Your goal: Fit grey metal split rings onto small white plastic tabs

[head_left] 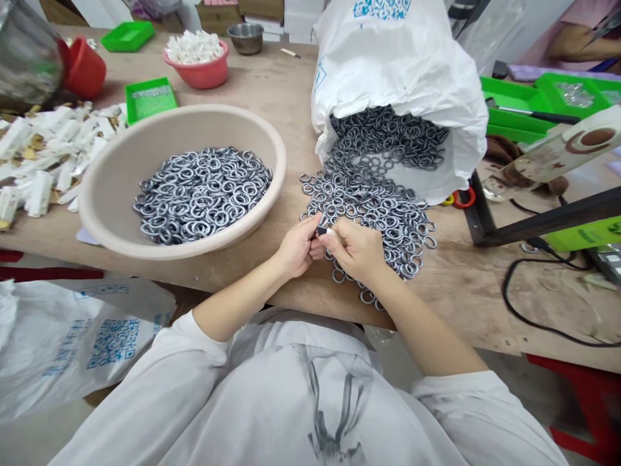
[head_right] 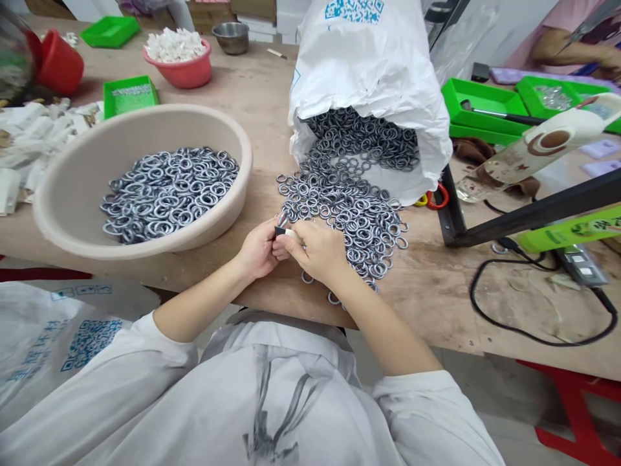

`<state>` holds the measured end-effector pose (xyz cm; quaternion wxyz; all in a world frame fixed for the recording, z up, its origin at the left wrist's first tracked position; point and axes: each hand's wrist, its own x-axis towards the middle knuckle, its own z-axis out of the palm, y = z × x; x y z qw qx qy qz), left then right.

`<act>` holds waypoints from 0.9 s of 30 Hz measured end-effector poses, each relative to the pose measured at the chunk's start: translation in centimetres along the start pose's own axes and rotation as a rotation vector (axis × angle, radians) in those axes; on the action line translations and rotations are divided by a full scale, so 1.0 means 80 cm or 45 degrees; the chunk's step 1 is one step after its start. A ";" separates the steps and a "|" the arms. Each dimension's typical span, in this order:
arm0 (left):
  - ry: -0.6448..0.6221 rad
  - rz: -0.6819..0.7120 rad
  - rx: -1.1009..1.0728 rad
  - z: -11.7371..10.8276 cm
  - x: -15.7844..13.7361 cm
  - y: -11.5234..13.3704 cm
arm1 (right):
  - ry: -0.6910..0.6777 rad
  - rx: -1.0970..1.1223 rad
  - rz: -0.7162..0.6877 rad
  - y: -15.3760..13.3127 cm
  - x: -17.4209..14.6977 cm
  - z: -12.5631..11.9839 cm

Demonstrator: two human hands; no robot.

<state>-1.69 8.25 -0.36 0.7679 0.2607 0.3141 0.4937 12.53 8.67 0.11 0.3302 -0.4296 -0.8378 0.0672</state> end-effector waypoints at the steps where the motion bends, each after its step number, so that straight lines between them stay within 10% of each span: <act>1: -0.017 -0.021 -0.018 -0.001 0.001 0.000 | 0.003 0.002 0.028 -0.002 0.000 0.002; 11: -0.100 -0.068 -0.033 0.004 0.000 0.011 | 0.211 0.066 0.600 0.044 0.019 -0.013; 17: 0.065 0.103 0.025 -0.012 0.008 0.021 | -0.330 -0.291 0.616 0.044 0.023 -0.005; 21: 0.092 0.119 -0.008 -0.019 0.012 0.027 | -0.385 -0.371 0.585 0.043 0.023 0.002; 27: 0.166 -0.042 0.038 -0.017 0.015 0.017 | -0.176 0.416 0.658 0.051 0.021 0.001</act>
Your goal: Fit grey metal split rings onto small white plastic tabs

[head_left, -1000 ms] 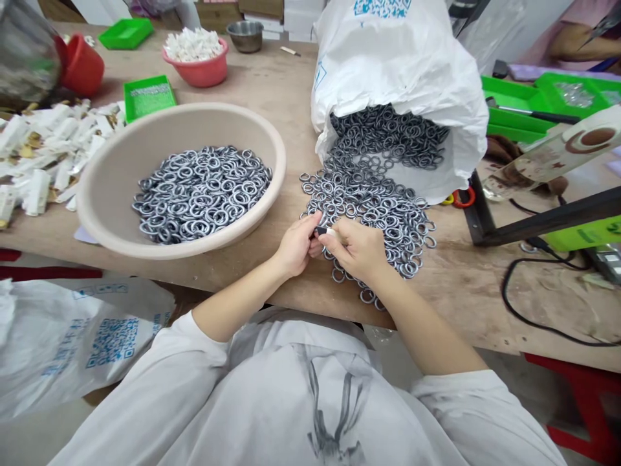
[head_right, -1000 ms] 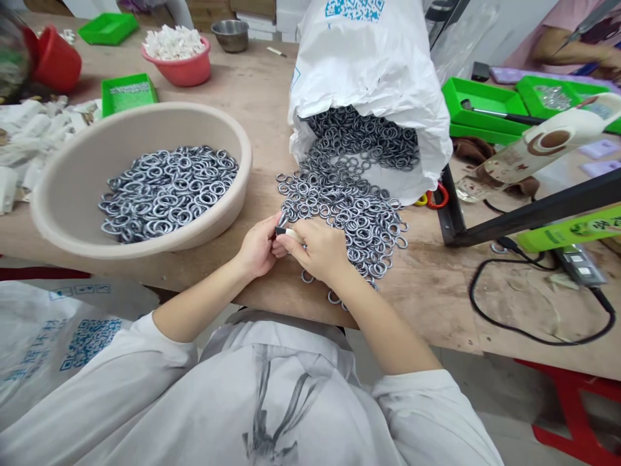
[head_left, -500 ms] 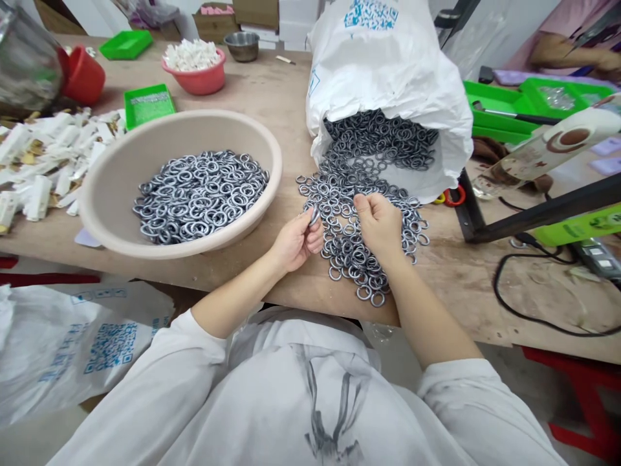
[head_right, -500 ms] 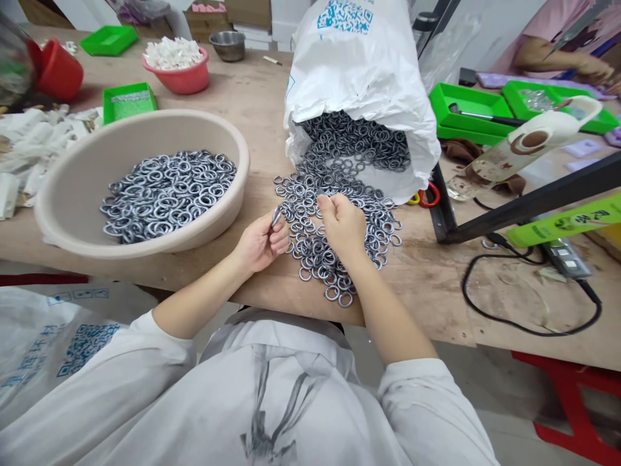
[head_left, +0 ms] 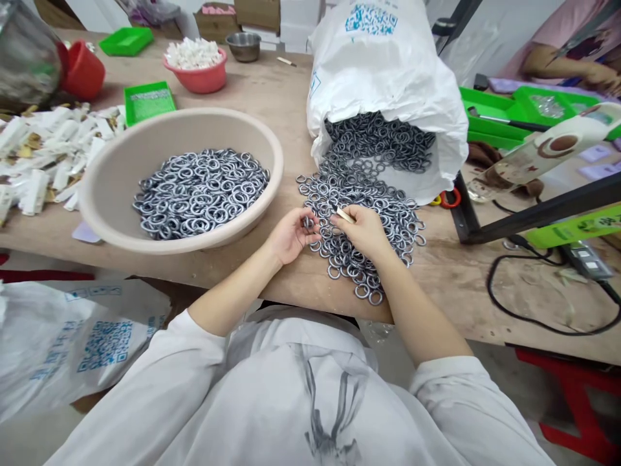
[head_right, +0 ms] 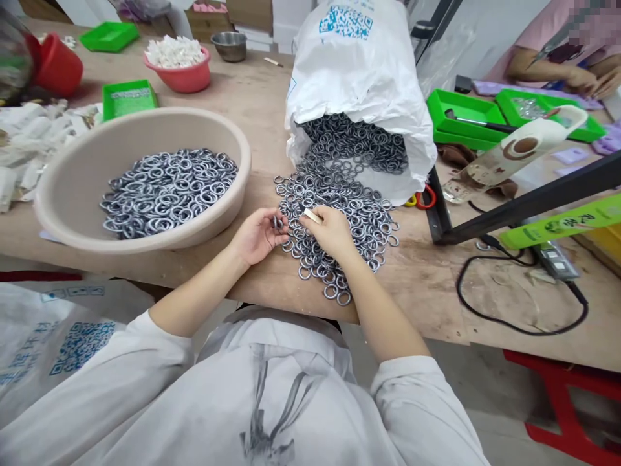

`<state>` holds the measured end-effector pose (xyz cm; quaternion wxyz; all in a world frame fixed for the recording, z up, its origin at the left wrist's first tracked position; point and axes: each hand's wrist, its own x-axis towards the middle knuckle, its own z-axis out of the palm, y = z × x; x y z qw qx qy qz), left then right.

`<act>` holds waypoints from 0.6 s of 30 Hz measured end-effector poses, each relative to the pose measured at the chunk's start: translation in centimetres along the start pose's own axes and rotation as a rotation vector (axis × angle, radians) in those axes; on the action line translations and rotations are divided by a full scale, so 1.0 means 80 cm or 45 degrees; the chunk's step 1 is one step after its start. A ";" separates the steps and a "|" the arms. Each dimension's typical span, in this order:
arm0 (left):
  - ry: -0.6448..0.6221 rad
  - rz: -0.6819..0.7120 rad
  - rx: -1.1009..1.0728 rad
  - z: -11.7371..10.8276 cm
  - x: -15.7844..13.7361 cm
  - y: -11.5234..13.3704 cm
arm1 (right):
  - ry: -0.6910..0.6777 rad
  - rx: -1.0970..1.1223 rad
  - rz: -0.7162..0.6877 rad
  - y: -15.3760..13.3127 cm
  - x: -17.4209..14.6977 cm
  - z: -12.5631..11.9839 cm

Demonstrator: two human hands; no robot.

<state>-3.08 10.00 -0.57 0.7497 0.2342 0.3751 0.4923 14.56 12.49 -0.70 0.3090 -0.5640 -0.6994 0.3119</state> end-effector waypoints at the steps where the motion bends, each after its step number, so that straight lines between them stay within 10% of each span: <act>1: 0.004 0.005 0.077 0.002 0.000 -0.004 | -0.024 0.183 -0.009 0.000 -0.001 0.002; 6: -0.026 0.204 0.355 0.010 -0.002 -0.022 | -0.044 0.551 -0.067 -0.009 -0.009 0.015; 18: 0.070 0.503 0.331 0.014 -0.002 -0.034 | 0.215 0.374 -0.111 -0.023 -0.017 0.033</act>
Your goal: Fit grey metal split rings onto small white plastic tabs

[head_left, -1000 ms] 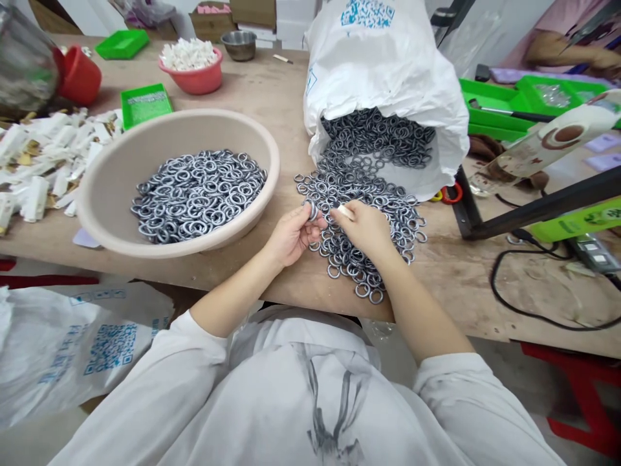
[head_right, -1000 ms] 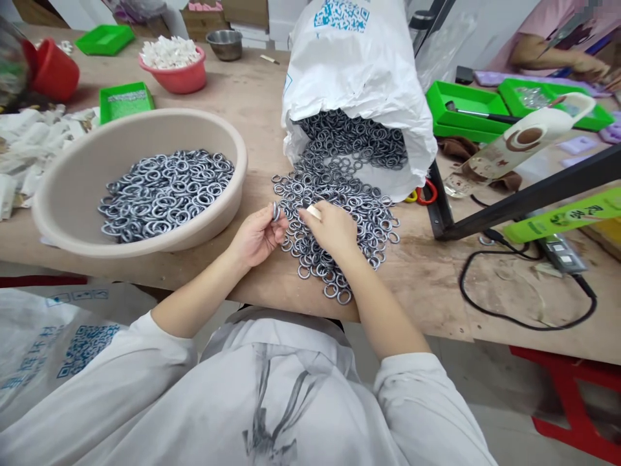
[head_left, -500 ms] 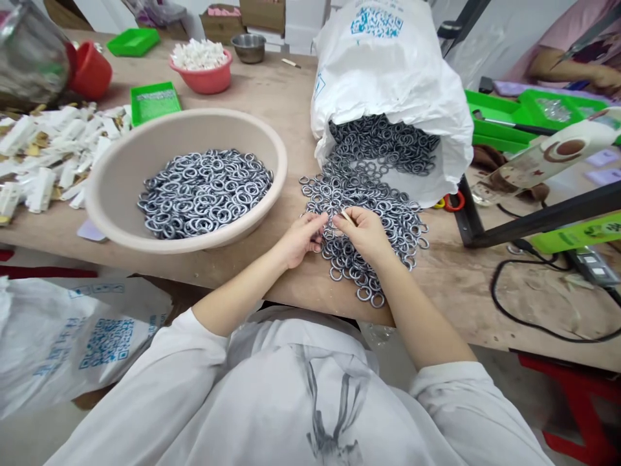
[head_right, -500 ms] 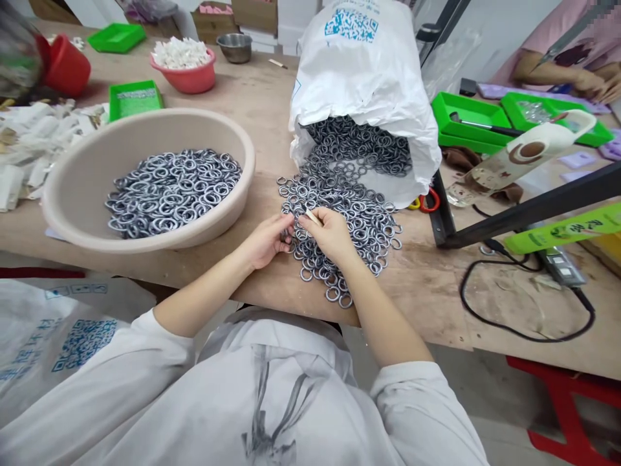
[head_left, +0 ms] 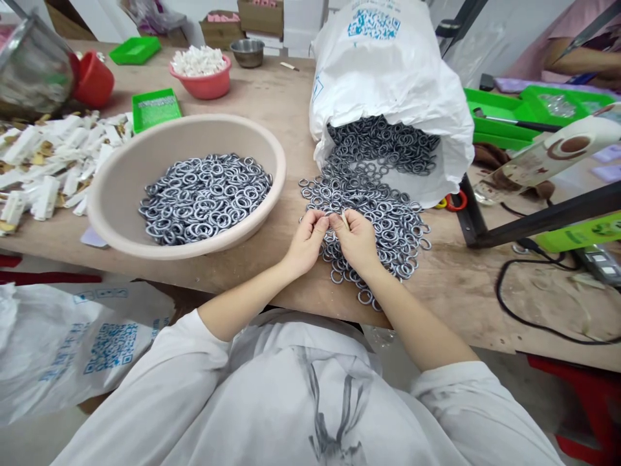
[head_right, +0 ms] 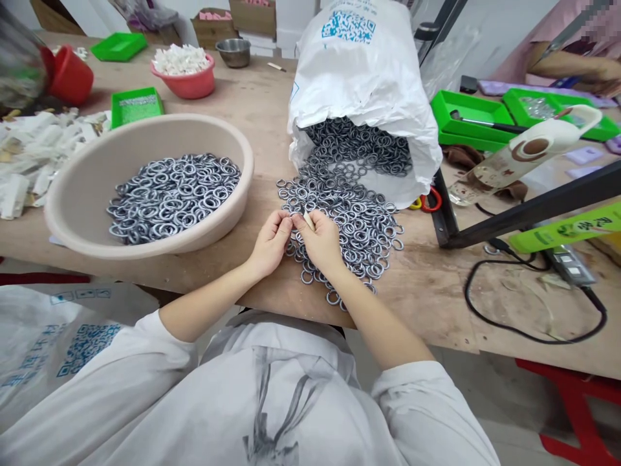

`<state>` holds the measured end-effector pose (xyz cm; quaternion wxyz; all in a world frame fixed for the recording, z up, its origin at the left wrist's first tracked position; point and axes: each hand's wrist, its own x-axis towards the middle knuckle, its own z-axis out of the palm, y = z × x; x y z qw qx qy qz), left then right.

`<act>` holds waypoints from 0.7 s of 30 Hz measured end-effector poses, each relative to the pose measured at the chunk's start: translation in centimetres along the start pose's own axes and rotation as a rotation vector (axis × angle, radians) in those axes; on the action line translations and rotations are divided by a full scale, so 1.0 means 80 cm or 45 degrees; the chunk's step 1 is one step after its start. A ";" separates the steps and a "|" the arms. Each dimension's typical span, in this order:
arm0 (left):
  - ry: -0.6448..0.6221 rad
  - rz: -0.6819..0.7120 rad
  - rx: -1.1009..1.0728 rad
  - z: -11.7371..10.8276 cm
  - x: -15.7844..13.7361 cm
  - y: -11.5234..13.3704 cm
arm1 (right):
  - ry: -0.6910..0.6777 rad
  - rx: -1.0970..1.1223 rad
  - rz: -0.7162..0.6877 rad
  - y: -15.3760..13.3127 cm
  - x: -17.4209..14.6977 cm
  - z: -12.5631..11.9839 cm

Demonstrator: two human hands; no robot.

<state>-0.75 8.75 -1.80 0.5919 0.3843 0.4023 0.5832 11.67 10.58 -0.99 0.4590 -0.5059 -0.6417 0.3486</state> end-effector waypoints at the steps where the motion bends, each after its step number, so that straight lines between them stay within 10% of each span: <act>1: 0.001 0.003 0.007 0.000 0.000 0.000 | -0.018 0.007 -0.004 0.000 0.000 -0.002; 11: -0.238 -0.218 -0.201 -0.004 -0.003 0.017 | -0.276 0.407 -0.058 -0.015 0.004 -0.023; 21: -0.312 -0.352 -0.331 -0.003 -0.007 0.026 | -0.106 0.217 -0.150 -0.016 -0.003 -0.020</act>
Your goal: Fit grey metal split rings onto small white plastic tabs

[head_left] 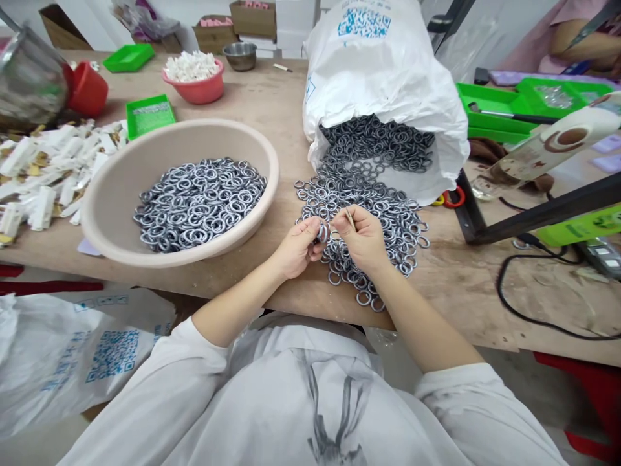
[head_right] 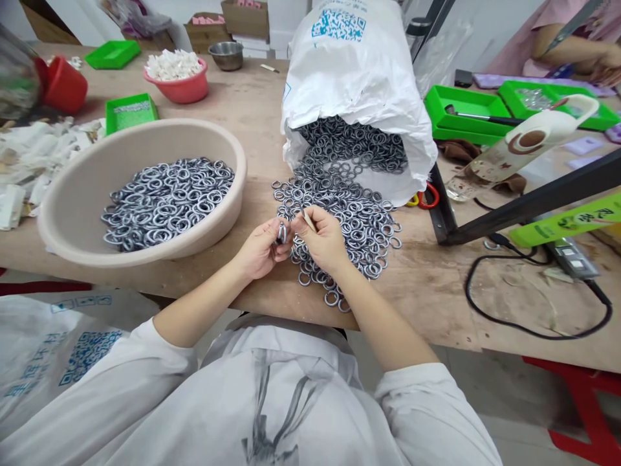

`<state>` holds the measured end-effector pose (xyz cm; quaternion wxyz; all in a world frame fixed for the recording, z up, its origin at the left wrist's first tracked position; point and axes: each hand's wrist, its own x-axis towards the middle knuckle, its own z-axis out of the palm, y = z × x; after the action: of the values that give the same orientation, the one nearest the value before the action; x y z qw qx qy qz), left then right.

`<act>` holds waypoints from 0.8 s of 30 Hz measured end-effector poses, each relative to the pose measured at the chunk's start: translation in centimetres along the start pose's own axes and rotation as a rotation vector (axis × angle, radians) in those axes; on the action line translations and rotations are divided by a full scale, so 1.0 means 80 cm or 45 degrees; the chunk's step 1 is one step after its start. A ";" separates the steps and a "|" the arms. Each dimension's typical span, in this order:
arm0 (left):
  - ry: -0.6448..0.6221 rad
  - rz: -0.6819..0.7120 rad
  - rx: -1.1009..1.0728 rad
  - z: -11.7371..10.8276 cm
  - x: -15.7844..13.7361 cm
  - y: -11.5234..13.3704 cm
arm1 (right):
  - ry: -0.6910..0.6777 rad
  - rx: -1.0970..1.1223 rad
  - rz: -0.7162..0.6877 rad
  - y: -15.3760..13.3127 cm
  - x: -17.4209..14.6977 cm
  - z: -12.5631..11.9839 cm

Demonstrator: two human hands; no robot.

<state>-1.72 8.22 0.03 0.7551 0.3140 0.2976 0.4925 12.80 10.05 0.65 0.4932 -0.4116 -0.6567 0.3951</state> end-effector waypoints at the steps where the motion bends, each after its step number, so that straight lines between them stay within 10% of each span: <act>1: 0.005 -0.004 -0.007 0.000 0.000 0.000 | -0.029 -0.118 -0.060 -0.001 -0.001 -0.006; 10: -0.008 0.050 0.006 -0.004 0.002 -0.001 | -0.226 -0.786 -0.336 -0.009 -0.014 -0.014; 20: -0.053 -0.028 -0.034 0.002 -0.003 0.003 | 0.155 -0.472 0.017 0.010 0.005 -0.029; 24: 0.129 0.054 0.022 -0.003 0.003 -0.002 | -0.002 -0.273 -0.007 0.009 -0.002 -0.007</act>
<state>-1.71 8.46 -0.24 0.7258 0.3013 0.3330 0.5211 13.51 10.21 0.08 0.4470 -0.4598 -0.6967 0.3214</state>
